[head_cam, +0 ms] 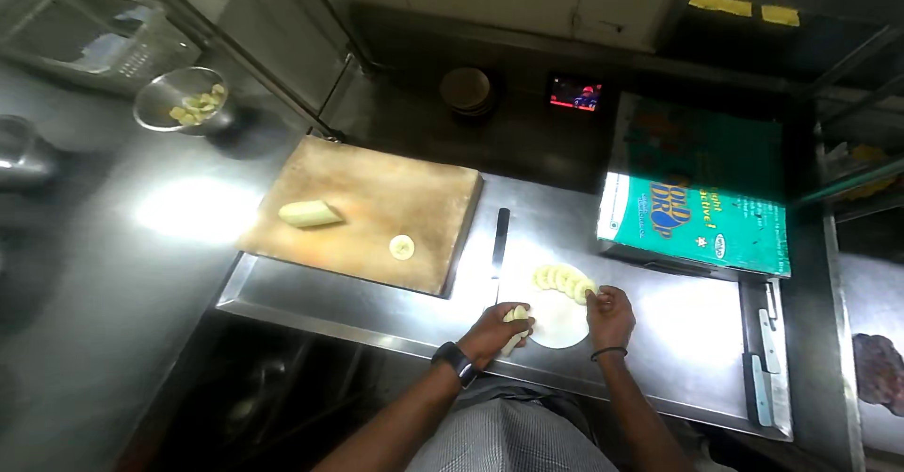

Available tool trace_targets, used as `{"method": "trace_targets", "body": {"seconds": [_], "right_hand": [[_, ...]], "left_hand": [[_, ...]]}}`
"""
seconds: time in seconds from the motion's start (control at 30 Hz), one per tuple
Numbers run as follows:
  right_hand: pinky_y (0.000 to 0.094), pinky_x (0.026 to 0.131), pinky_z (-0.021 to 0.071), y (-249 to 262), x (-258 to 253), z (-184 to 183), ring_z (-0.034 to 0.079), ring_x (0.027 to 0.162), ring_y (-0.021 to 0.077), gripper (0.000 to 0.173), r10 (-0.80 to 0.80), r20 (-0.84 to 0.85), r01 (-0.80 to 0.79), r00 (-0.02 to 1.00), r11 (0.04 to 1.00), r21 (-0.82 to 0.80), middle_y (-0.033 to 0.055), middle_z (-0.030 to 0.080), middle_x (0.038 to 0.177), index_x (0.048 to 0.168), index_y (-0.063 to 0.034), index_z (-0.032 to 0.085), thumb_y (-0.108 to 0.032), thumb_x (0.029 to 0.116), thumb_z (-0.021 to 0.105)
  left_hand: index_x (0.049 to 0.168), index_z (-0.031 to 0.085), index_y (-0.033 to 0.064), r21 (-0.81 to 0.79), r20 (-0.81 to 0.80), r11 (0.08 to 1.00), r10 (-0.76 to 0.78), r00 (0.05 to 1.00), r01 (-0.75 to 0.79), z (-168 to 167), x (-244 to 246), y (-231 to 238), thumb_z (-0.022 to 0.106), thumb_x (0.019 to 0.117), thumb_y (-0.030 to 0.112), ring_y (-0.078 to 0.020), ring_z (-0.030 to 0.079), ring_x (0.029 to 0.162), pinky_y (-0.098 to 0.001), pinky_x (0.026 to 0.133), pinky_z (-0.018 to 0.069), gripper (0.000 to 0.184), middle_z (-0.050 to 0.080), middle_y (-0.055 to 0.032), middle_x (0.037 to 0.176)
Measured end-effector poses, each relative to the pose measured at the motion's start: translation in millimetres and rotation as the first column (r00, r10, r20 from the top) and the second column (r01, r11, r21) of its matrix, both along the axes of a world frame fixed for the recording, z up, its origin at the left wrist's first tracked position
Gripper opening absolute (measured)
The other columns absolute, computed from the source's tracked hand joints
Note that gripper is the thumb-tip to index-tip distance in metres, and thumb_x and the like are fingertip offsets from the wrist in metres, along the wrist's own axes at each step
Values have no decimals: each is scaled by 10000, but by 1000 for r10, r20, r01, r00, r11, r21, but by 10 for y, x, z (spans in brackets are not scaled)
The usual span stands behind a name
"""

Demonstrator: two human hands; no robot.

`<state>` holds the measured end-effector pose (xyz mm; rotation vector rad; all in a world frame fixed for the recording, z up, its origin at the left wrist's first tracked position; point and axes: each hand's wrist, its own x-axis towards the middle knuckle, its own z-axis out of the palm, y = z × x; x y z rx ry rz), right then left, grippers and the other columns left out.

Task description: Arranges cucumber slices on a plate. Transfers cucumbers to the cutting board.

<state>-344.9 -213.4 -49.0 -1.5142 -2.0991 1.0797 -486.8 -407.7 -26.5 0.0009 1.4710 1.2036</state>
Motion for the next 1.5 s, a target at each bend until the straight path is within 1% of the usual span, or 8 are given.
{"method": "trace_targets", "body": {"seconds": [0.23, 0.37, 0.47, 0.7, 0.9, 1.07, 1.23, 1.5], "right_hand": [[360, 644, 605, -171, 94, 32, 676, 699, 149, 268, 62, -237, -53, 970, 998, 41, 58, 698, 873, 1141, -65, 697, -258, 955, 707], [378, 812, 628, -390, 48, 198, 732, 875, 171, 396, 392, -216, -447, 895, 793, -415, 82, 744, 1041, 1293, -68, 656, -323, 991, 663], [348, 828, 629, -499, -47, 146, 738, 885, 152, 361, 424, -243, -480, 872, 650, -589, 68, 749, 1059, 1198, -78, 700, -342, 953, 721], [387, 787, 633, -422, -294, 129, 739, 807, 166, 250, 246, -212, -320, 946, 818, -478, 47, 765, 944, 1106, -92, 742, -293, 958, 745], [436, 742, 621, -577, -480, -30, 724, 770, 168, 322, 268, -47, -272, 962, 944, -185, 24, 750, 922, 1167, -122, 686, -343, 943, 753], [416, 691, 620, -630, -416, -38, 706, 720, 150, 322, 265, -75, -271, 961, 957, -99, 8, 731, 865, 1110, -128, 691, -402, 946, 734], [382, 819, 625, -556, -284, 162, 734, 852, 142, 303, 429, -192, -468, 883, 762, -447, 29, 759, 1006, 1178, -138, 723, -348, 961, 724], [435, 808, 616, -532, -329, 32, 722, 849, 192, 288, 229, -92, -241, 969, 958, -154, 72, 739, 1015, 1177, -102, 725, -280, 952, 751]], "left_hand": [[1421, 553, 86, 62, 22, 998, -26, 999, 24, 91, -36, -21, 631, 967, 40, -317, 714, 1070, -451, 881, 622, 463, 688, -165, 1263], [1505, 488, 125, 111, 13, 986, -124, 992, 121, 157, -71, -50, 662, 960, 49, -326, 719, 1033, -472, 880, 629, 577, 673, -182, 1267], [1487, 505, 124, 95, -12, 982, -163, 987, 163, 177, -88, -38, 721, 952, 114, -314, 736, 970, -453, 843, 641, 577, 683, -174, 1245], [1400, 568, 72, 94, -7, 988, 122, 993, -121, 106, -163, -146, 623, 989, 59, -330, 718, 993, -467, 855, 615, 414, 683, -194, 1239], [1427, 546, 66, 66, 11, 995, 75, 997, -76, 95, -199, -145, 613, 977, -16, -333, 726, 996, -453, 858, 626, 463, 685, -208, 1230], [1381, 598, 86, 16, -63, 999, 36, 997, -35, 118, -169, -97, 683, 962, 38, -325, 738, 921, -454, 808, 644, 431, 698, -199, 1173], [1296, 656, 80, 27, -64, 1000, 4, 998, -2, 124, -172, -89, 772, 926, 168, -310, 740, 885, -447, 798, 640, 398, 726, -182, 1111], [1409, 567, 78, 62, -44, 998, -10, 999, 13, 87, -257, -178, 663, 950, -2, -322, 724, 976, -473, 849, 626, 475, 690, -185, 1211]]}}
